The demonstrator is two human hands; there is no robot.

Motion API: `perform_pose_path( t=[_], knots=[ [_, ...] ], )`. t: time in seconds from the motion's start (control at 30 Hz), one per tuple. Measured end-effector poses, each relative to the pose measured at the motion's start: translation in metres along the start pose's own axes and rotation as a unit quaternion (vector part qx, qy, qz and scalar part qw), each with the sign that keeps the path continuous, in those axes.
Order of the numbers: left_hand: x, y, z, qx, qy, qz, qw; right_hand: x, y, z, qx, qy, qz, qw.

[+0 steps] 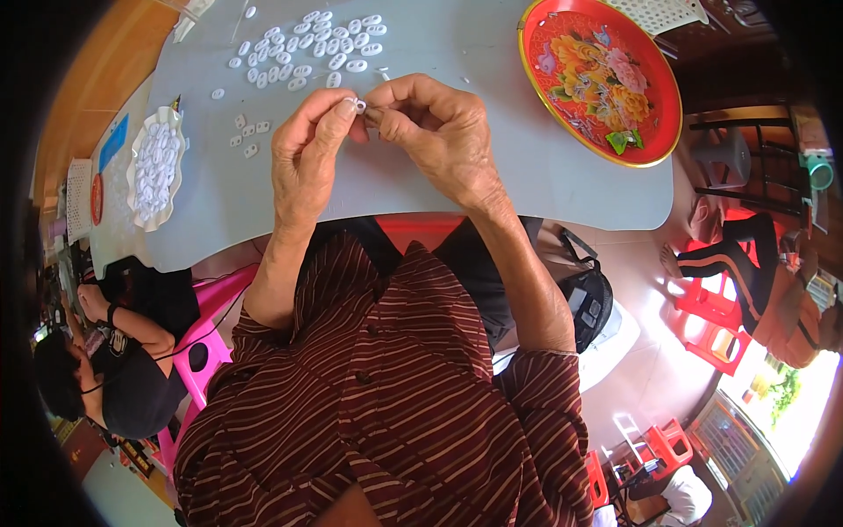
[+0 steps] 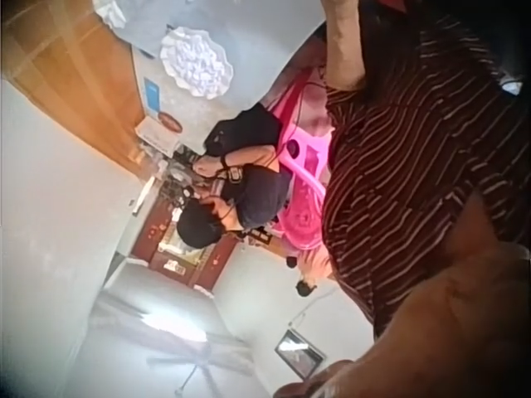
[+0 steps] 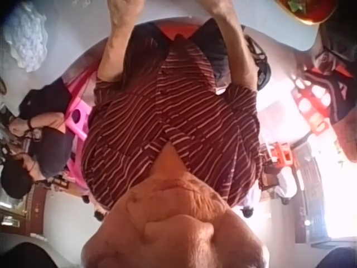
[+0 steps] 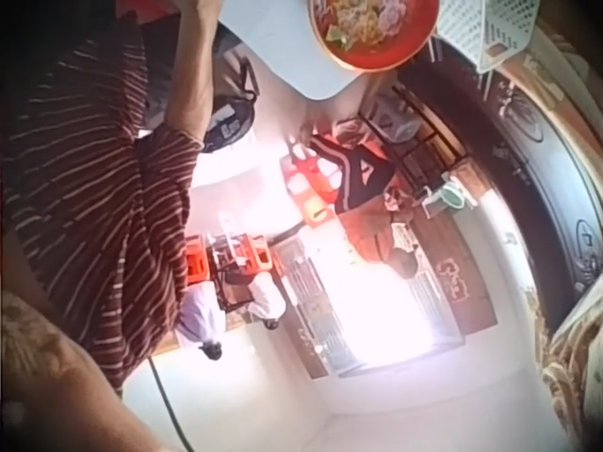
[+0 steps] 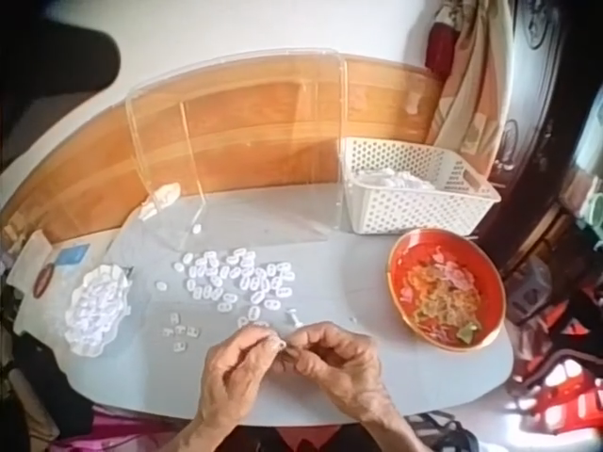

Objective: The recorder is manually snapping together small white plastic components at a workshop table.

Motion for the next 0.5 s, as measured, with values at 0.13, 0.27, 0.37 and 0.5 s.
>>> perform_pose_path(
  t=[0.13, 0.27, 0.37, 0.5],
  knots=[
    [-0.0011, -0.0016, -0.0017, -0.018, -0.008, -0.020, 1.000, 0.0009, -0.0004, -0.0028, -0.002, -0.004, 0.001, 1.000],
    [-0.0015, -0.0021, -0.0014, -0.027, 0.000, -0.007, 1.000, 0.0014, -0.0003, -0.0028, -0.003, 0.000, -0.002, 1.000],
    [-0.0010, -0.0028, -0.0032, -0.028, -0.008, -0.012, 1.000, -0.0014, -0.0003, -0.0006, 0.013, -0.006, 0.001, 1.000],
    [0.0000, -0.0043, -0.0048, 0.007, -0.035, -0.007, 0.999, -0.0023, -0.0012, -0.0009, 0.005, 0.007, -0.006, 1.000]
  ],
)
Point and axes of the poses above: each hand's wrist, its own y-axis towards the middle knuckle, its own x-axis out of the back of the hand, z = x × y, the point moved 3 cm from there along y, towards the middle knuckle, and after that the axes turned 13 degrees about y, right-handed, at the moved point
